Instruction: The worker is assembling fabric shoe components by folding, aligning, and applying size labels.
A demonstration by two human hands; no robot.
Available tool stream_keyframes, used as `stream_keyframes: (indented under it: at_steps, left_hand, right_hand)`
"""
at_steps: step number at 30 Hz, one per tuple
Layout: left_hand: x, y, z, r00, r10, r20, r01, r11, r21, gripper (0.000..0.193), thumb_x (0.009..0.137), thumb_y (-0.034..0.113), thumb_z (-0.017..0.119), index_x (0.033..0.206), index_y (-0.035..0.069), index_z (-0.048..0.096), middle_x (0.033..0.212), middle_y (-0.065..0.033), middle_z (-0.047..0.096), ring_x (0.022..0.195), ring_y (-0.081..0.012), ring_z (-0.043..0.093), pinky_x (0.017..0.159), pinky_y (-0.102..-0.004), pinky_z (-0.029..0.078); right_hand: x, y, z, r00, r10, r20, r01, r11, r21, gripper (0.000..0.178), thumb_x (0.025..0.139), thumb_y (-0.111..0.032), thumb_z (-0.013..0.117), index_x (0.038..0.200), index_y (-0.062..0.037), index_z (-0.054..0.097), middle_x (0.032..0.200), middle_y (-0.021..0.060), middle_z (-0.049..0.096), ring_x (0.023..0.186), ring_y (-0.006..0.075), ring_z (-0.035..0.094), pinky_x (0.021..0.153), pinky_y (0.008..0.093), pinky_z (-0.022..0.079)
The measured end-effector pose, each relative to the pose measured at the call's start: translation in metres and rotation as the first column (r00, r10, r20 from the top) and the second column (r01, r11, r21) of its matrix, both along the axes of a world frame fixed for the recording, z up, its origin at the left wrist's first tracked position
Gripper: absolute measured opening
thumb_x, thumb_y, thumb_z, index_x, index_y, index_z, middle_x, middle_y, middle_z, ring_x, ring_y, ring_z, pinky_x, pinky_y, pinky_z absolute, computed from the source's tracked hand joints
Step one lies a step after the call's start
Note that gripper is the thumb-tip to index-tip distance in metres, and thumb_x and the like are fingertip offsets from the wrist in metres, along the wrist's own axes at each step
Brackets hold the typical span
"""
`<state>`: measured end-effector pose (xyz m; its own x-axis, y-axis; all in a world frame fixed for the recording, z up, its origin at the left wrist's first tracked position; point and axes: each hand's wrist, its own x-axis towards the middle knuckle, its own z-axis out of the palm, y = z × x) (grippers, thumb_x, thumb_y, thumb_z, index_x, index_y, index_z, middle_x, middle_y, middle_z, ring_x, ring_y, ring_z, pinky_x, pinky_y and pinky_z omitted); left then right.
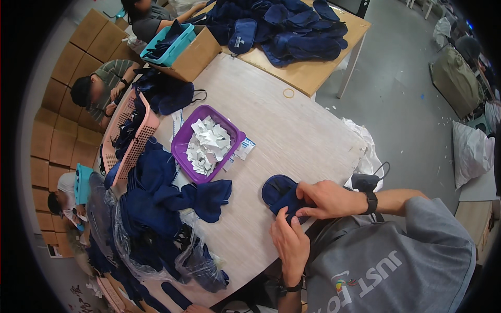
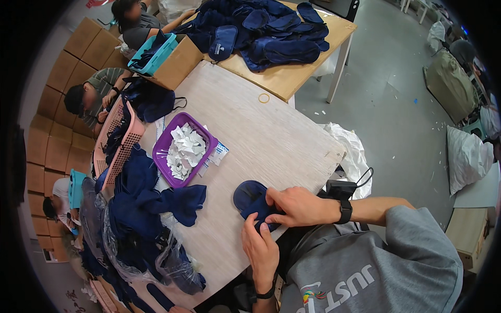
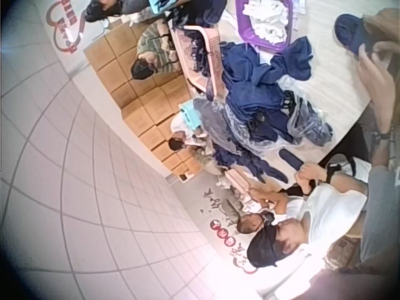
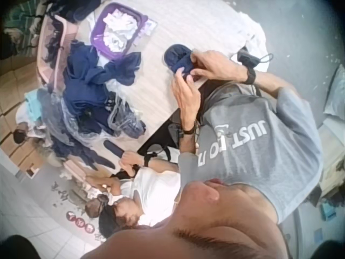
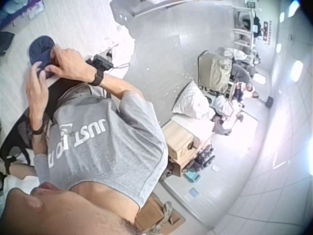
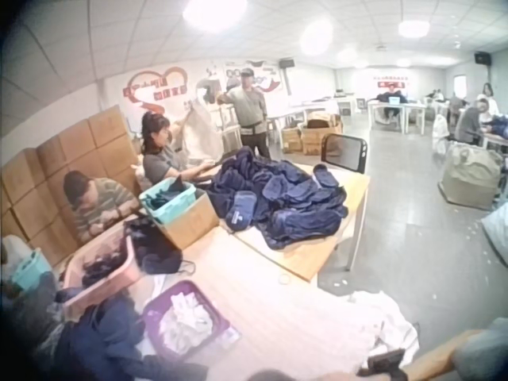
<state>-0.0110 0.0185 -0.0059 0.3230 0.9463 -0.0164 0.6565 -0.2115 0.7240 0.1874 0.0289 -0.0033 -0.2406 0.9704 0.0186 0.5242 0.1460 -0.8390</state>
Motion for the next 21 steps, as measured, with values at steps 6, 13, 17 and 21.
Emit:
stream_keyframes:
  at_steps: [6,13,17,21]
  left_hand:
    - [0.004,-0.002,-0.017,0.995,0.1,0.001,-0.087,0.859,0.505,0.024,0.096,-0.001,0.06,0.12,-0.004,0.063,0.113,-0.0192,0.066,0.1,-0.0352,0.063,0.088,-0.0471,0.051]
    - [0.009,-0.03,-0.018,0.961,-0.011,-0.277,0.165,0.826,0.538,0.032,0.088,-0.008,0.063,0.119,-0.005,0.071,0.127,-0.0167,0.07,0.115,-0.0359,0.068,0.091,-0.0439,0.055]
    - [0.016,-0.035,-0.017,0.931,0.074,-0.358,0.161,0.797,0.583,0.026,0.094,-0.003,0.062,0.119,-0.004,0.071,0.128,-0.0164,0.069,0.117,-0.031,0.067,0.092,-0.0399,0.056]
    - [0.015,-0.027,-0.019,0.934,0.061,-0.352,0.17,0.792,0.586,0.021,0.097,0.0,0.063,0.116,-0.005,0.07,0.126,-0.0172,0.069,0.115,-0.0334,0.067,0.093,-0.0436,0.053]
  right_hand:
    - [-0.002,0.009,0.001,0.997,-0.019,0.077,0.029,0.991,-0.128,0.046,0.091,-0.04,0.078,0.103,-0.0045,0.051,0.069,0.0128,0.066,0.066,0.0395,0.066,0.061,0.0488,0.049]
    - [0.002,-0.002,-0.01,0.999,0.01,0.051,-0.025,0.954,0.299,0.027,0.091,-0.025,0.075,0.106,-0.0067,0.061,0.104,0.0081,0.064,0.089,0.0273,0.066,0.06,0.0399,0.053]
    - [0.015,-0.019,-0.011,0.936,0.132,0.325,-0.281,0.838,0.468,0.042,0.086,-0.016,0.076,0.126,-0.0087,0.069,0.115,0.0043,0.063,0.095,0.0196,0.064,0.054,0.0287,0.051]
    - [0.021,-0.023,-0.013,0.92,0.106,0.377,-0.301,0.807,0.508,0.04,0.087,-0.016,0.07,0.125,-0.0059,0.067,0.119,0.0051,0.061,0.103,0.0175,0.063,0.055,0.0268,0.053]
